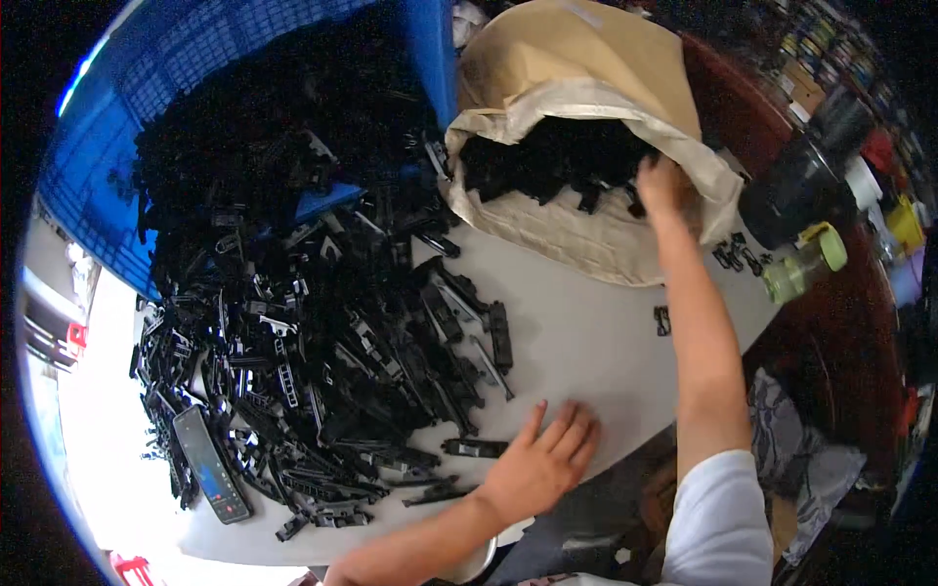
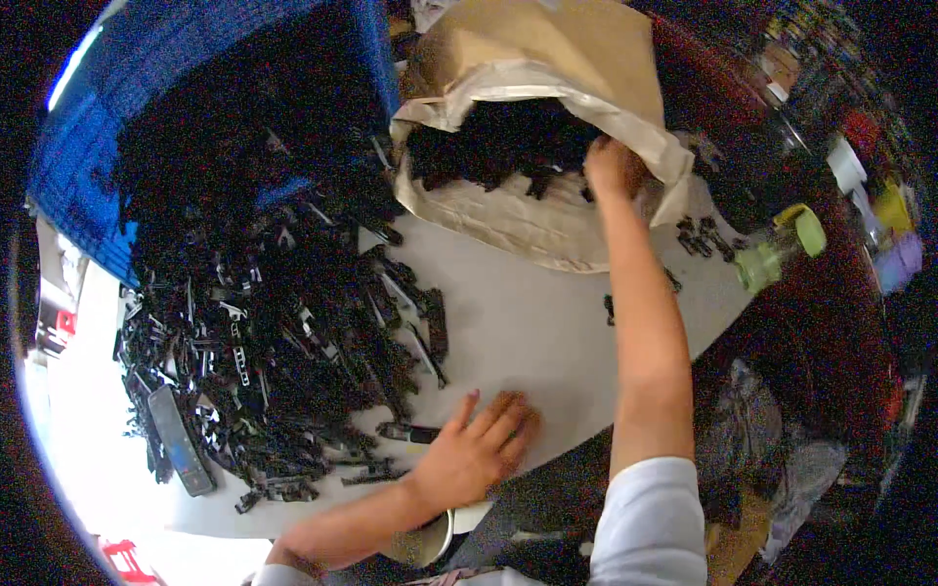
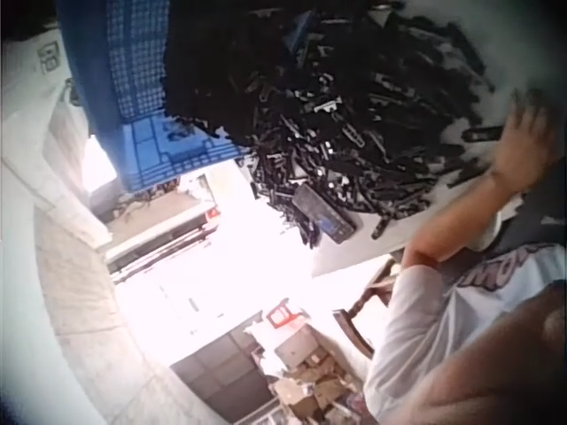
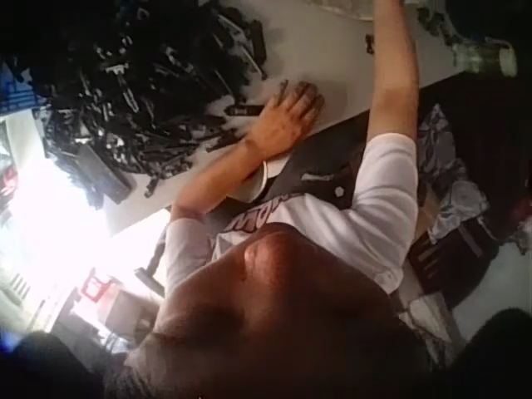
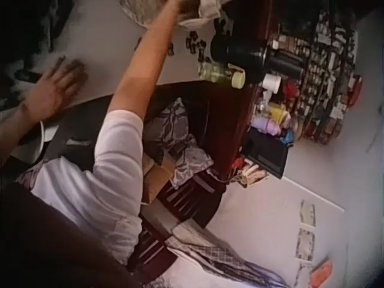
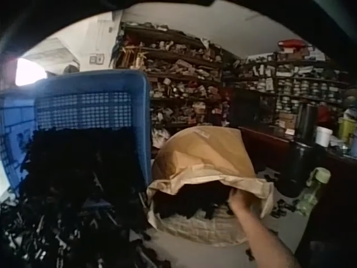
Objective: Sorting and inspecting black plastic components on a workbench.
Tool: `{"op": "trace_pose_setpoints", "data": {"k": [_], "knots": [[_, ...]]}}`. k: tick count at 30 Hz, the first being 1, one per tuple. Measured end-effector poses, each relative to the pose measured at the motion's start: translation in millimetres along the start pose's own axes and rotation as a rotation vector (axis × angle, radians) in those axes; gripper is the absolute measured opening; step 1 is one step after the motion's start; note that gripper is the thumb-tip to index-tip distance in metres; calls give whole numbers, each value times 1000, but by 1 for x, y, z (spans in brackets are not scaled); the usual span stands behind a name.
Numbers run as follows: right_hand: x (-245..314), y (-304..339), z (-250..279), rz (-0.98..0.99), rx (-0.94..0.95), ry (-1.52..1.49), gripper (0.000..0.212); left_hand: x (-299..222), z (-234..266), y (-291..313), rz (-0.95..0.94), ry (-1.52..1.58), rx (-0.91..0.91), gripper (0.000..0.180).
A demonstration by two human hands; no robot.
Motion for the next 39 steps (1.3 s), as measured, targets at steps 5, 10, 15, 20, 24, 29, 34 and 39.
{"op": "trace_pose_setpoints", "data": {"k": [5,10,15,20,24,29,34,39], "knots": [[-48,-66,-28,124,-26,-278,61,-1,5,7,-50,43,-30,48],[-95,-72,-36,92,-15,-548,70,-4,4,0,-102,50,-39,47],[7,7,-13,279,523,-553,60,-4,6,0,-30,28,-38,48],[46,66,-14,554,655,-648,59,-15,4,-5,-105,-151,14,52],[61,120,-14,630,625,-397,47,-13,-2,-7,-151,-134,-34,52],[79,186,6,711,567,-483,37,-7,-1,-5,-132,-25,-158,49],[96,231,-2,721,451,-488,37,-4,5,16,-203,-155,-320,32],[127,257,-12,703,273,-441,36,6,8,51,-214,-184,-354,24]]}}
Point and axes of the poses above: each hand's wrist, its own y-axis away from the middle knuckle, its own z-axis out of the back of the hand, x = y × z, the point moved 2 cm from there along -y, towards the middle knuckle, and after that the axes turned 15 degrees about x, right-handed, at the moved point
